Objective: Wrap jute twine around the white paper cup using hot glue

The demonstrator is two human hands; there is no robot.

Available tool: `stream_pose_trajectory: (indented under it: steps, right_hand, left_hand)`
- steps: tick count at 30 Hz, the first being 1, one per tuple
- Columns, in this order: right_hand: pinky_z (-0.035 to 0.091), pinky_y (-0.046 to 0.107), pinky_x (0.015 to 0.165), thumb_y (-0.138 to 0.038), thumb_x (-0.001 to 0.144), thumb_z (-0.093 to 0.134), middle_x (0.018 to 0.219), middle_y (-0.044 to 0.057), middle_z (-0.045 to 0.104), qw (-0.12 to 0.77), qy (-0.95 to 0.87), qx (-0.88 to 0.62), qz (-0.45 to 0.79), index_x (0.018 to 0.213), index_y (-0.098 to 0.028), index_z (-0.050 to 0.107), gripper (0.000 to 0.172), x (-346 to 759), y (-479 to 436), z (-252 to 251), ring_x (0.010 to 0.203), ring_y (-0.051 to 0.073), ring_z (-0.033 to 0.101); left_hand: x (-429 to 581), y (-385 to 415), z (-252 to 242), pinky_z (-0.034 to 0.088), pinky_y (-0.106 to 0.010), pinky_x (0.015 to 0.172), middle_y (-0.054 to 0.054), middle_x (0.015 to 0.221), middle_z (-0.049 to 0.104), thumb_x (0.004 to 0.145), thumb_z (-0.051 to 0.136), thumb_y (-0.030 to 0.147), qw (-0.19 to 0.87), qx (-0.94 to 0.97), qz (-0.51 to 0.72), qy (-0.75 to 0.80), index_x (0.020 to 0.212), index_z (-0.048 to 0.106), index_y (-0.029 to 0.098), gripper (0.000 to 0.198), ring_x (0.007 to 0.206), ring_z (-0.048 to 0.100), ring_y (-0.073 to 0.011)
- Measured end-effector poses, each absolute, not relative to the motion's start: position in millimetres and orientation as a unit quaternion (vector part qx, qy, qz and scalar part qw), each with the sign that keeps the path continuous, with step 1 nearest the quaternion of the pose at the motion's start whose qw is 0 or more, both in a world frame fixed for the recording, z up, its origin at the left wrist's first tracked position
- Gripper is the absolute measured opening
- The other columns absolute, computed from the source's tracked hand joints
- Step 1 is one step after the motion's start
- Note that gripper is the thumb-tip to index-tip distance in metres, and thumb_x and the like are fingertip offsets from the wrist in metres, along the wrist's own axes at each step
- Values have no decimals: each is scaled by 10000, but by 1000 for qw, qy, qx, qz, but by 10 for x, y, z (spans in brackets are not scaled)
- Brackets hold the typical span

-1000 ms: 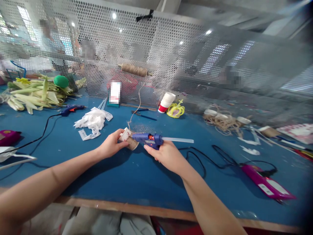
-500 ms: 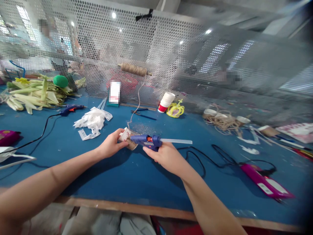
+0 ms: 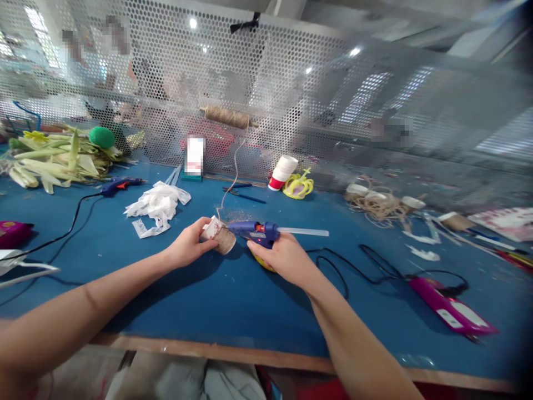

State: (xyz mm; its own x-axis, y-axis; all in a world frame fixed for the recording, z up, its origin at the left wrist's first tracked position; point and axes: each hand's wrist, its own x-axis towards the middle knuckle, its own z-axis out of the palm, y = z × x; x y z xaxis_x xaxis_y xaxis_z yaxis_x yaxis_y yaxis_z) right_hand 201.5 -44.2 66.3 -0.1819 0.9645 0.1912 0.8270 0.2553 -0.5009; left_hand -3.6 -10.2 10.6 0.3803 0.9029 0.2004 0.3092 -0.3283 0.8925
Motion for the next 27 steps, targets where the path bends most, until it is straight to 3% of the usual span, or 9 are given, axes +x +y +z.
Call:
stream_pose_trajectory:
  steps: [10,27]
  right_hand:
    - [357,233,446,-359,720,491,410,-20,503,247,-747,-586,194,545,-180,538,255,2016,-450,672,406,115,462]
    - [348,225,447,-338,729,482,428,-19,501,214,-767,-574,193,530,-178,516,257,1980,-506,729,423,111,461]
  left_hand:
    - [-39,-103,95,441,-271,701,-53,855,646,727,548,239,413,732,359,406,1064,430,148,368,774,603,-178]
    - [-39,-120,118,443,-279,703,-47,870,641,725,544,235,401,735,362,410,1070,437,152,371,764,595,-175]
